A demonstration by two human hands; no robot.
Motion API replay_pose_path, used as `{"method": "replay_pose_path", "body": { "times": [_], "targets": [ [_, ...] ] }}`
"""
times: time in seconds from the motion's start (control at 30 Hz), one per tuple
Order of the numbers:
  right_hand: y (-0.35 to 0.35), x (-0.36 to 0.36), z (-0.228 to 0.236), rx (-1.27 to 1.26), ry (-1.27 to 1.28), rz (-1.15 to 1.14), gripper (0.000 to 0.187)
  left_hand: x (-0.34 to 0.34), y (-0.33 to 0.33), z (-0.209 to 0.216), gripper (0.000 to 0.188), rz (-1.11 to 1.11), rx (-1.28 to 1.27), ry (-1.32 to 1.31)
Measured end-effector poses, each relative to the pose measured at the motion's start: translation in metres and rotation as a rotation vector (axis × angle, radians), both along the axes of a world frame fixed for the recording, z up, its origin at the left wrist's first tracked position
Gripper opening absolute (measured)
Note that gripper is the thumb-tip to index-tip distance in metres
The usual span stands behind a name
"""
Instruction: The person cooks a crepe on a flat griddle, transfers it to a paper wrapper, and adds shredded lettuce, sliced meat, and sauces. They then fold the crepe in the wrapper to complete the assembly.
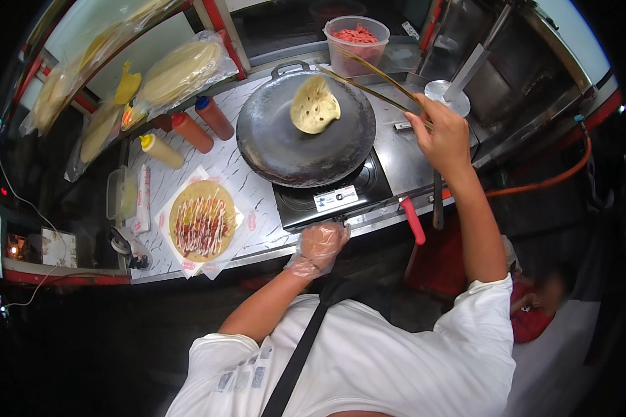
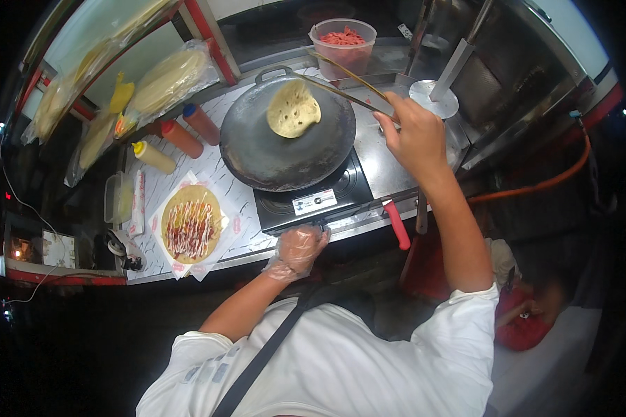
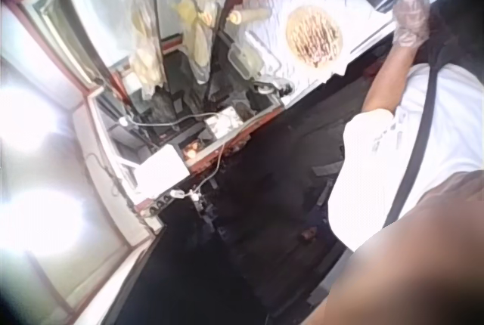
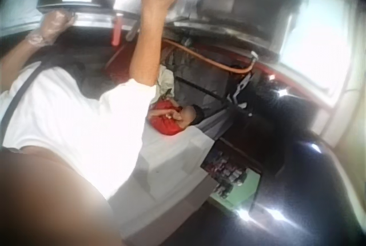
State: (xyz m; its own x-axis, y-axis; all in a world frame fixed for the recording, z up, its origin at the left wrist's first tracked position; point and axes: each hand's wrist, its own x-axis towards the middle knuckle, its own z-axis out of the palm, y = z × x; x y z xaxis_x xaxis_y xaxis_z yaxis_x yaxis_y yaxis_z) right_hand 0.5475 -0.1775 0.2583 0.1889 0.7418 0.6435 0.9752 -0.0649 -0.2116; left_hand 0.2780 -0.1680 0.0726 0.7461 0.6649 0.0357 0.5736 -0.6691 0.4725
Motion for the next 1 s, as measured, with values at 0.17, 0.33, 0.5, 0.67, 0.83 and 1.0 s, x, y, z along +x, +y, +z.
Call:
{"method": "replay_pose_path", "body": {
  "times": [0.17, 0.33, 0.5, 0.67, 0.83, 1.0],
  "targets": [
    [-0.01, -0.012, -0.043, -0.108, 0.146, -0.023, 0.034, -0.04, 0.01, 0.034, 0.036, -0.295, -0.197, 0.035],
    [-0.02, -0.019, -0.064, -0.223, 0.195, 0.013, 0.034, -0.121, 0.025, 0.058, 0.029, -0.277, -0.596, -0.024],
    [-0.08, -0.017, -0.057, -0.108, 0.445, -0.31, 0.04, -0.243, 0.053, 0.072, 0.026, 0.398, -0.86, -0.241],
    [-0.125, -0.026, -0.074, -0.11, 0.319, -0.606, 0.039, -0.368, 0.093, 0.04, 0.025, 0.897, -0.67, -0.404],
    [-0.116, -0.048, -0.07, -0.166, 0.279, -0.721, 0.038, -0.433, 0.149, -0.013, 0.029, 1.047, -0.703, -0.516],
    [-0.046, -0.091, -0.067, -0.02, 0.478, -0.364, 0.034, -0.435, 0.183, -0.038, 0.032, 0.989, -0.795, -0.528]
  ]
}}
